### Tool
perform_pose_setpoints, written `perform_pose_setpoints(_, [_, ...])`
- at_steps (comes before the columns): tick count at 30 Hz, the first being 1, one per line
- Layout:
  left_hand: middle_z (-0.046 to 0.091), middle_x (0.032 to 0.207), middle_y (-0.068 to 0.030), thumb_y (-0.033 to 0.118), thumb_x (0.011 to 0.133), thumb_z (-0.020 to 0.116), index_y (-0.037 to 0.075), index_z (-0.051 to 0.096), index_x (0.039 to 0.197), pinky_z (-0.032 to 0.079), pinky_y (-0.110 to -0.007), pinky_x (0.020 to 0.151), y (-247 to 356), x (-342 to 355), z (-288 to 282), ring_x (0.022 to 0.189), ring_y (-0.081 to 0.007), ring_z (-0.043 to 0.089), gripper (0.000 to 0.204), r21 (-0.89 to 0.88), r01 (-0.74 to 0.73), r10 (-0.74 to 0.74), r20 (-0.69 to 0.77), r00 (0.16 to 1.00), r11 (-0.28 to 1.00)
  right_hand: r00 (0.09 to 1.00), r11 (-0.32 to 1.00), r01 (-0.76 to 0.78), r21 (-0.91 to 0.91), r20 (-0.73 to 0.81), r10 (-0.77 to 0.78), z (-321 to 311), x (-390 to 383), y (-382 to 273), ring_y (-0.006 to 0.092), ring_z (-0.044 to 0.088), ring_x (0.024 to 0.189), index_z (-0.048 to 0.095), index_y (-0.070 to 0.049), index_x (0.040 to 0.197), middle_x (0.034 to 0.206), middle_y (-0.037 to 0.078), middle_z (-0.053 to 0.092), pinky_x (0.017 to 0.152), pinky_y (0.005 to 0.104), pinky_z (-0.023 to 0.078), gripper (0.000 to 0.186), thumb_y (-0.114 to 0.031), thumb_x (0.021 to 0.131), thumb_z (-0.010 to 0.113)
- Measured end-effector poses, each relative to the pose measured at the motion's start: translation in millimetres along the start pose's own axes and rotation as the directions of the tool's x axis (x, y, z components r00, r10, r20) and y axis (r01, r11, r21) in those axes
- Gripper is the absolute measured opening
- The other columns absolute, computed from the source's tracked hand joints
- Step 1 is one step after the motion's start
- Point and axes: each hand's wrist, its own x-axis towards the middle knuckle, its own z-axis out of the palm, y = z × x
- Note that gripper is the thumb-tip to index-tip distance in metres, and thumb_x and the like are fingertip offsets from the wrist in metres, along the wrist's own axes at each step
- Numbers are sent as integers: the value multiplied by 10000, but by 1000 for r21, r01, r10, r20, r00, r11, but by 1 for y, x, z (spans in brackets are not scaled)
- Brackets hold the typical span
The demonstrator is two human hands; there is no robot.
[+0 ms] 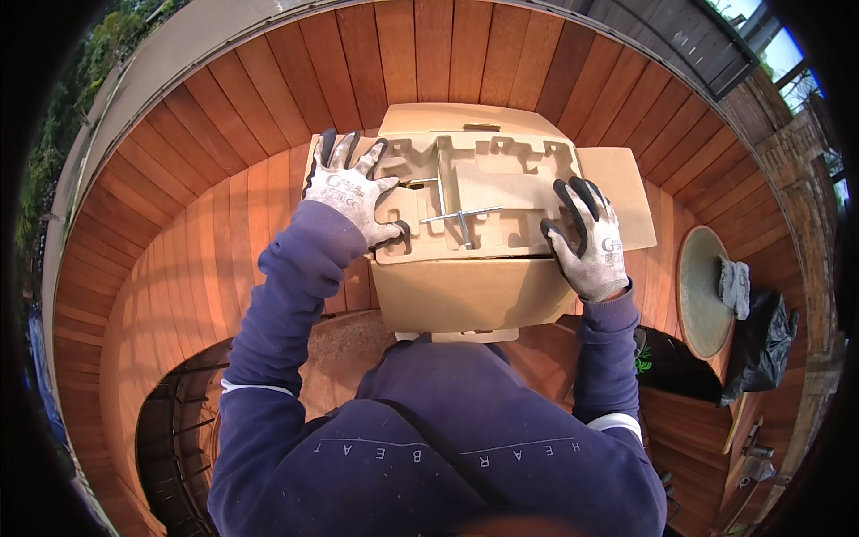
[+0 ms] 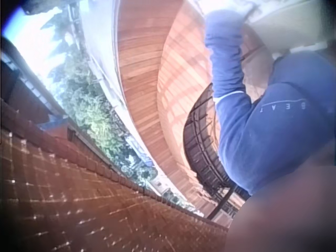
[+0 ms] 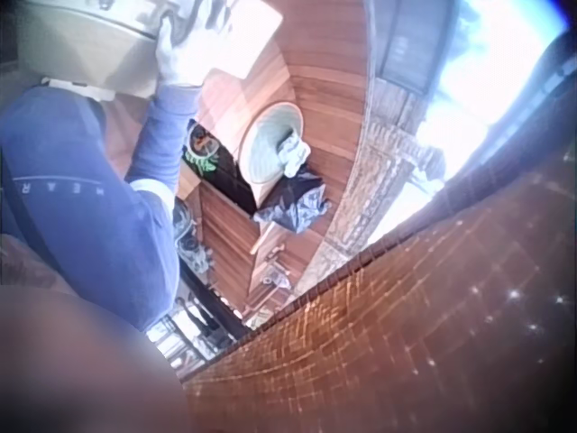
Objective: The person packs various tools and accessories into a cardboard box with a custom foam insert. They place items such as a yellow tool, a black device, and metal rods into designated slots, then close the box. Finally, they pick up a broom and dustpan.
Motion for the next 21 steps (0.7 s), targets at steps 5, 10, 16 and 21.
perform_pose_setpoints(5, [421,1618,-125,620,862,653,178,577,1463,119,-480,1298,-7,4,15,1538,-303,298,751,-84,-18,23,59,998,996,983,998,57,-30,179,-51,24,15,6,391,445,1410,568,-134,1439,1476,179,538,1188,505,336,587,-285,896,732])
perform_pose_setpoints(10, [422,1610,-141,557,873,674,138,581,1441,155,-465,1296,-6,-1,39,1533,-315,302,712,-173,-25,17,-48,999,985,987,997,48,-56,157,-39,28,13,2,392,475,1366,590,-167,1428,1435,172,562,1155,495,383,583,-261,874,748])
perform_pose_setpoints(16, [429,1589,-196,498,889,679,90,553,1451,175,-483,1287,-9,-2,44,1517,-351,321,707,-247,-77,49,-118,992,966,978,987,146,-64,159,-134,38,31,-48,368,604,1114,681,-164,1283,1156,139,657,994,483,493,444,-189,845,750])
perform_pose_setpoints(21, [436,1577,-220,489,904,677,73,506,1492,184,-502,1278,-9,-15,51,1510,-370,329,740,-314,-122,57,-210,976,942,985,969,166,181,8,-171,26,36,-44,348,641,1024,716,-126,1178,1040,118,682,913,467,527,379,-38,810,729])
